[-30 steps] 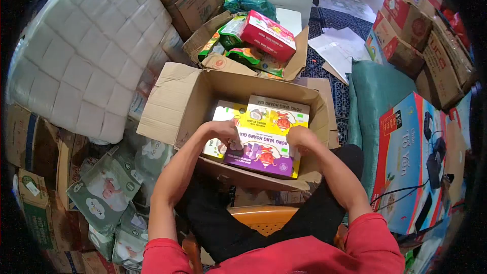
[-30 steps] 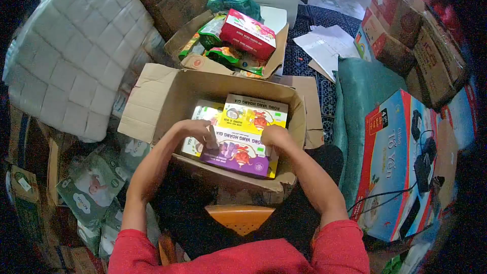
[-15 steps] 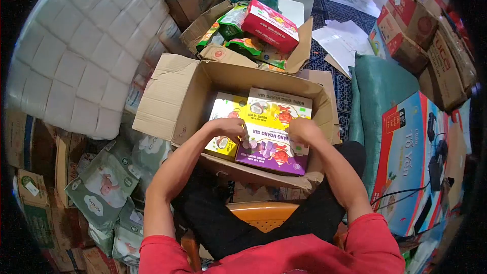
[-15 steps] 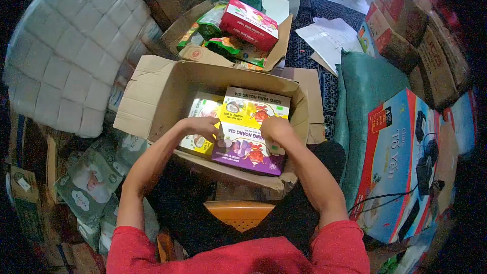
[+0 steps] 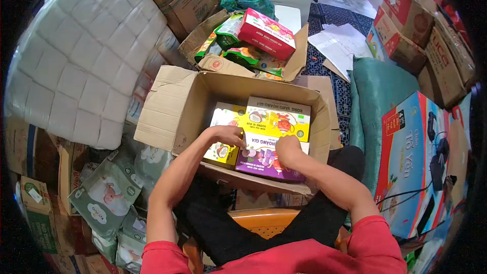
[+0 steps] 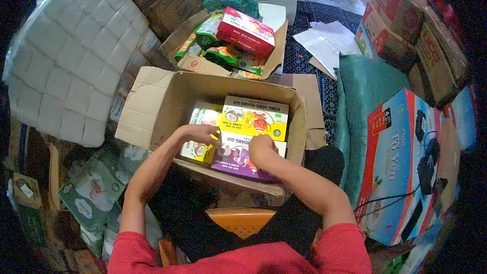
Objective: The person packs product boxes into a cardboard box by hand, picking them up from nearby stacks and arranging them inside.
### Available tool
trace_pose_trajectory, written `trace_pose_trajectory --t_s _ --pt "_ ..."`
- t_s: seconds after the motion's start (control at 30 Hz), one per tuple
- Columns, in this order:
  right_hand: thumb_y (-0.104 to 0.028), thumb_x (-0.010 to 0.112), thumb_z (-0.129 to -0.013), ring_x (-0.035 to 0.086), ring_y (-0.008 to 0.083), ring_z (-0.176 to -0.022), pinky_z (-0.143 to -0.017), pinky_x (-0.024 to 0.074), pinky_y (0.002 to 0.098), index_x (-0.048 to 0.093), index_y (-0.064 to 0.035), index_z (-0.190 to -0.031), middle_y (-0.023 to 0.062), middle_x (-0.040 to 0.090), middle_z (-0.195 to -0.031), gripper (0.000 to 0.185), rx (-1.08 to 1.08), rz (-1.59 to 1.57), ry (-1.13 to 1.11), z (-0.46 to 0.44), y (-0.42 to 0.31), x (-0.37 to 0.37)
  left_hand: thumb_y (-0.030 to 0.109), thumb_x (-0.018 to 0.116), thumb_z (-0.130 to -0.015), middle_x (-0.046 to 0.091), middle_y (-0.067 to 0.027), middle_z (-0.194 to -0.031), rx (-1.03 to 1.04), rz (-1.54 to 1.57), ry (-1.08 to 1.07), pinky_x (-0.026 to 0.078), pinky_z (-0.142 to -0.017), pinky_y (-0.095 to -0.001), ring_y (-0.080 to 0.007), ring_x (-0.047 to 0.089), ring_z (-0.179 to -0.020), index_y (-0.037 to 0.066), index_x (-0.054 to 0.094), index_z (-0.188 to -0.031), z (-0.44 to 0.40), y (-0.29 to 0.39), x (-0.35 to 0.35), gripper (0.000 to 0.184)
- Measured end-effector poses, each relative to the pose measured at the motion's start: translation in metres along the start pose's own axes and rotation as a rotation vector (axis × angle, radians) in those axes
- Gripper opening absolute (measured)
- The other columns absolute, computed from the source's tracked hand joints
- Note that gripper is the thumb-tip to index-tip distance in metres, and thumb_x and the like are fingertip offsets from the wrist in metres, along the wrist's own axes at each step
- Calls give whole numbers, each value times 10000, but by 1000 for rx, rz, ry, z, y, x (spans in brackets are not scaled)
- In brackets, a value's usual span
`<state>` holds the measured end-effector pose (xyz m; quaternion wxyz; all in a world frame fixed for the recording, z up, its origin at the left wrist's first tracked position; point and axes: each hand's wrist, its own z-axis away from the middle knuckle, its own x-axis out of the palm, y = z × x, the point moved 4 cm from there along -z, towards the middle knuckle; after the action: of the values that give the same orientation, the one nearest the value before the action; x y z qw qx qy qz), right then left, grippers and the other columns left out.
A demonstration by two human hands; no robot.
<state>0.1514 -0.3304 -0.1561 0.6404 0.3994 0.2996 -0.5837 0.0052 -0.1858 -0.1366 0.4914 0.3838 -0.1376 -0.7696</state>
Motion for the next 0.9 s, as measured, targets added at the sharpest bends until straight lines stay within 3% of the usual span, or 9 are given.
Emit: trace_pose_trajectory --t_s 0.23,0.37,0.5,0.57,0.6,0.63,0.73,0.83,0.9 --pt "-291 661 -761 689 247 -769 -619 535 363 719 -77 -824 116 697 -819 231 41 -306 151 3 9 -15 317 601 -867 621 -216 -1098 87 -473 150 470 -834 -360 -294 610 -989 -25 547 -1160 27 31 -23 455" --pt "-304 557 -817 659 368 -740 -673 526 467 653 -6 -898 205 663 -784 323 -138 -595 354 8 24 -58 266 561 -913 653 -115 -891 344 555 569 506 -639 -304 -186 652 -780 6 563 -1100 48 112 -125 320" --pt "-230 515 -830 641 396 -730 -665 513 496 576 -2 -1024 220 640 -755 306 -292 -712 510 -2 36 -82 365 594 -888 645 -114 -952 213 621 1072 509 -693 -288 -186 630 -838 -15 482 -1249 -14 118 -245 535" --pt "-209 506 -832 639 398 -726 -654 509 504 565 -11 -991 221 632 -747 261 -279 -701 496 -15 40 -78 440 606 -864 615 -139 -1050 121 752 928 491 -689 -297 -200 602 -887 -15 474 -1250 -64 85 -294 611" --pt "-205 505 -831 639 397 -725 -653 509 506 565 -11 -983 220 632 -750 253 -277 -701 497 -16 42 -77 513 624 -827 605 -142 -1052 -8 767 1191 479 -629 -319 -219 604 -846 -21 512 -1203 -63 106 -282 663" --pt "-202 503 -830 639 397 -724 -653 509 508 564 -11 -974 219 633 -753 246 -272 -701 499 -16 43 -77 508 665 -795 606 -141 -1010 -52 798 1166 473 -546 -335 -235 617 -794 -32 541 -1160 -117 48 -323 664" --pt "-192 504 -830 644 394 -718 -663 511 505 586 -2 -933 211 641 -775 231 -323 -666 464 -22 41 -73 384 705 -776 626 -155 -926 -8 845 1343 477 -475 -326 -234 633 -681 -85 565 -1075 -125 61 -308 573" --pt "-199 506 -835 644 391 -733 -678 510 499 598 2 -918 208 642 -779 236 -342 -643 471 -28 44 -72 324 696 -772 638 -152 -877 -168 747 1501 489 -492 -324 -216 628 -632 -93 587 -1023 -124 60 -314 499" --pt "-208 507 -840 644 387 -749 -692 509 495 605 3 -916 206 642 -778 244 -349 -642 475 -29 42 -75 360 691 -755 657 -186 -900 -118 672 1637 485 -668 -368 -282 638 -756 -73 630 -971 -118 56 -317 488"
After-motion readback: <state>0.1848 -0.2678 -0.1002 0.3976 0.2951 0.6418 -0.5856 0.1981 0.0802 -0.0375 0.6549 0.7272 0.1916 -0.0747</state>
